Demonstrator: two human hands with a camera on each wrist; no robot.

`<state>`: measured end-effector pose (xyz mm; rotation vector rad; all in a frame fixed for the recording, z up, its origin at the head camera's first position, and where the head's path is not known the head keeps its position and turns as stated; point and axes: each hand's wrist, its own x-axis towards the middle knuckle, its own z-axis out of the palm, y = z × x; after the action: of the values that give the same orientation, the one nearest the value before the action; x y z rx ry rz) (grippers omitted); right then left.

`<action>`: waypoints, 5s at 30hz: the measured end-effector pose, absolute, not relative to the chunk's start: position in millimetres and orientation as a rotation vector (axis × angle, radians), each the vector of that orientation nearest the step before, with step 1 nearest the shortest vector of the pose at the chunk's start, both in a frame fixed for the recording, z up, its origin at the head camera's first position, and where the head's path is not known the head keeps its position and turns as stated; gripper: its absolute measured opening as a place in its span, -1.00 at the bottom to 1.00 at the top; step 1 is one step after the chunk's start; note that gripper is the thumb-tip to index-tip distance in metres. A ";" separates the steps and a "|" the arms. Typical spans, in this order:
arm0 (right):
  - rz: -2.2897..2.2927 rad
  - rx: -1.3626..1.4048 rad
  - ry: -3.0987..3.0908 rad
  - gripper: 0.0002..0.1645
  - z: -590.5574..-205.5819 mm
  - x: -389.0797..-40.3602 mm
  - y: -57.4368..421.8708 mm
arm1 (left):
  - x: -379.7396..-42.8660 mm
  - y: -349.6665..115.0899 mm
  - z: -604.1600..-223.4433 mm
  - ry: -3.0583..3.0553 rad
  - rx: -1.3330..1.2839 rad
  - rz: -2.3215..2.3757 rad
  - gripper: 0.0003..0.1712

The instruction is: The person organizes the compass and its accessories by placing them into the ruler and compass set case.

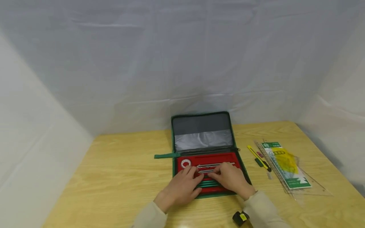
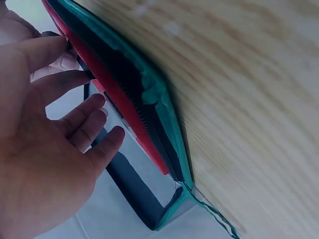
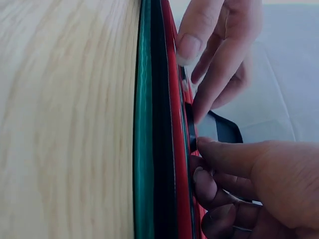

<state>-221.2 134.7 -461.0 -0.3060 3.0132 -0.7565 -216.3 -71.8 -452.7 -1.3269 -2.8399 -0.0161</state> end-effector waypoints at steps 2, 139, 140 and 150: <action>-0.782 -0.307 2.994 -0.79 -460.7 -221.1 132.3 | -214.8 -73.1 -452.9 -2.817 -1.320 -0.003 -0.51; -0.722 -0.187 3.220 -0.76 -454.8 -224.7 258.7 | -247.2 -53.6 -445.8 -2.952 -1.265 -0.328 -0.43; -0.716 -0.213 3.217 -0.76 -453.8 -225.1 256.1 | -247.2 -54.7 -445.9 -2.958 -1.255 -0.325 -0.43; -0.733 -0.452 3.066 -0.78 -450.5 -228.5 232.7 | -246.1 -66.1 -449.4 -2.958 -1.209 -0.296 -0.43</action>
<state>-228.5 232.7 -450.5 -0.4522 3.0661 -0.7329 -246.1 -66.1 -449.4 -1.2089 -2.9579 -0.2958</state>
